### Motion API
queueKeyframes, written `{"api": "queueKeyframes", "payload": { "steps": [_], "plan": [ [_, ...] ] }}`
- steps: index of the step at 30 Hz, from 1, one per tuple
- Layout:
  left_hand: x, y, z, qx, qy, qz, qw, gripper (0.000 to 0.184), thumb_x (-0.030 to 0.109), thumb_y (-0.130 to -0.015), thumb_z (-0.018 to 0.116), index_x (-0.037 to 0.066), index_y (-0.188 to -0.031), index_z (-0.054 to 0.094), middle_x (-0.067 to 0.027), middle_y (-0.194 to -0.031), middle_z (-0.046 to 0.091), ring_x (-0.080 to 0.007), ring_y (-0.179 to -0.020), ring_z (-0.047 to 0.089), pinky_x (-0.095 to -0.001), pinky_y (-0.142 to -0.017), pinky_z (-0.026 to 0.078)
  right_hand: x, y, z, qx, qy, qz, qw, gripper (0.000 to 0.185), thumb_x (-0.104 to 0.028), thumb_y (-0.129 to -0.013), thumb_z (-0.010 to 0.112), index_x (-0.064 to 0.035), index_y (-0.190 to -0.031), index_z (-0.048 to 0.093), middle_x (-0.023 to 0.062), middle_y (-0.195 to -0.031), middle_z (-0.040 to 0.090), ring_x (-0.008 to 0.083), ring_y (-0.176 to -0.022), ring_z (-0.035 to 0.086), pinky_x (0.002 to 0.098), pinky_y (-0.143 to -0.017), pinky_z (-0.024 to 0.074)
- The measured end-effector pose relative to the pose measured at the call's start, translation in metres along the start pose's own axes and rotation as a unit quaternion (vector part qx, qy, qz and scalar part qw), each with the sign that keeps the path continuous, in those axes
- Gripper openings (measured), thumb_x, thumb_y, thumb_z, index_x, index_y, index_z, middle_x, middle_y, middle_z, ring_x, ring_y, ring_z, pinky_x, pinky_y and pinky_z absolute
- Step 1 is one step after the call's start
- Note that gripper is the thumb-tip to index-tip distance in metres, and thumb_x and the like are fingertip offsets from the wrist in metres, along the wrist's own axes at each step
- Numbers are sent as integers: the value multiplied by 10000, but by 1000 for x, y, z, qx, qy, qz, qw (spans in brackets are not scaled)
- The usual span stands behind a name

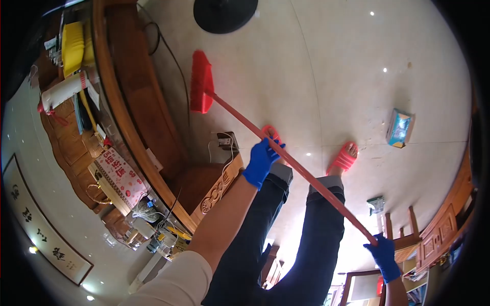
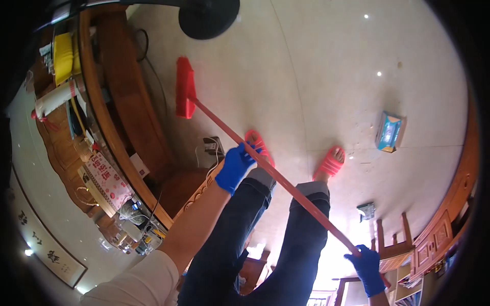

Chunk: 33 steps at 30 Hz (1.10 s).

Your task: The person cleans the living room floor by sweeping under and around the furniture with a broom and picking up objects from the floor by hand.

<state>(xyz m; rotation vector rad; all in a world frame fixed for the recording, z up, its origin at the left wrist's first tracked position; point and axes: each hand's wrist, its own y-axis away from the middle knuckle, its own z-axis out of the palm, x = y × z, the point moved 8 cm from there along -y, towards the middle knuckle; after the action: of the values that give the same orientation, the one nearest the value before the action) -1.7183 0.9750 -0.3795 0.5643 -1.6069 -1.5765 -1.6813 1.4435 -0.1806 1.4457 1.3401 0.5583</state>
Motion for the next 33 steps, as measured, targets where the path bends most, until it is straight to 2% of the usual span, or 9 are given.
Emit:
{"api": "queueKeyframes", "payload": {
  "steps": [5, 9, 11, 12, 15, 17, 18, 20, 33],
  "plan": [
    [24, -48, -60, 25, 79, 47, 995, 260, 251, -918, 482, 27, -1050, 500, -150, -1038, 562, -341, -1039, 540, -475, -924, 430, -39, -82, 7, 10, 31, -66, 997, 267, -306, -772, 673, -84, -700, 543, 97, -513, 525, 264, -458, 557, 358, -436, 418],
    [37, -27, -96, 82, -128, 34, 988, 311, 331, -924, 467, 80, -1100, 521, -105, -1109, 557, -242, -1045, 544, -375, -922, 421, -89, -157, 6, 61, 134, -206, 967, 279, -324, -817, 609, -91, -683, 534, 109, -477, 516, 275, -458, 557, 388, -438, 417],
    [35, 13, -119, 7, -350, 86, 933, 313, 285, -918, 494, 96, -1166, 524, -75, -1119, 558, -184, -1046, 540, -323, -906, 419, -113, -204, 14, 48, 120, -228, 965, 299, -346, -831, 582, -89, -684, 538, 110, -481, 523, 285, -480, 562, 405, -464, 427],
    [22, 34, -145, -19, -308, 62, 949, 370, 256, -897, 542, 79, -1220, 505, -63, -1137, 553, -169, -1078, 523, -305, -924, 407, -124, -225, 18, 47, 105, -246, 962, 307, -355, -833, 574, -87, -688, 541, 109, -487, 528, 291, -494, 568, 412, -481, 434],
    [47, 132, -75, 59, -765, 65, 638, 470, 230, -864, 590, 18, -1260, 455, -126, -1219, 522, -198, -1134, 497, -314, -957, 386, -161, -284, 33, 46, 70, -272, 959, 311, -367, -837, 558, -83, -708, 559, 110, -512, 546, 304, -516, 576, 421, -513, 449],
    [40, 159, -63, 67, -777, 49, 625, 441, 214, -868, 576, 16, -1248, 470, -147, -1225, 516, -194, -1133, 499, -306, -937, 402, -186, -316, 57, 37, 96, -318, 942, 326, -388, -840, 539, -84, -722, 569, 116, -531, 554, 313, -523, 575, 417, -532, 459],
    [37, 163, -59, 69, -779, 46, 621, 441, 214, -868, 576, 16, -1248, 470, -147, -1225, 516, -194, -1133, 499, -306, -937, 402, -192, -330, 73, 36, 90, -318, 943, 326, -388, -840, 539, -84, -722, 569, 116, -531, 554, 313, -523, 575, 417, -532, 459],
    [26, 160, -66, 102, -628, -25, 771, 402, 193, -868, 563, 25, -1227, 495, -132, -1193, 543, -191, -1102, 524, -293, -916, 414, -210, -353, 109, 12, 44, -352, 935, 344, -409, -836, 528, -84, -731, 573, 124, -556, 563, 309, -538, 575, 414, -539, 462],
    [23, 158, -92, 112, -547, -8, 830, 301, 127, -890, 527, 22, -1171, 536, -89, -1097, 590, -133, -965, 572, -247, -827, 461, -428, -370, 233, 65, -139, -302, 941, 268, -351, -781, 584, -97, -707, 629, 119, -664, 627, 284, -654, 631, 405, -594, 490]
  ]
}}
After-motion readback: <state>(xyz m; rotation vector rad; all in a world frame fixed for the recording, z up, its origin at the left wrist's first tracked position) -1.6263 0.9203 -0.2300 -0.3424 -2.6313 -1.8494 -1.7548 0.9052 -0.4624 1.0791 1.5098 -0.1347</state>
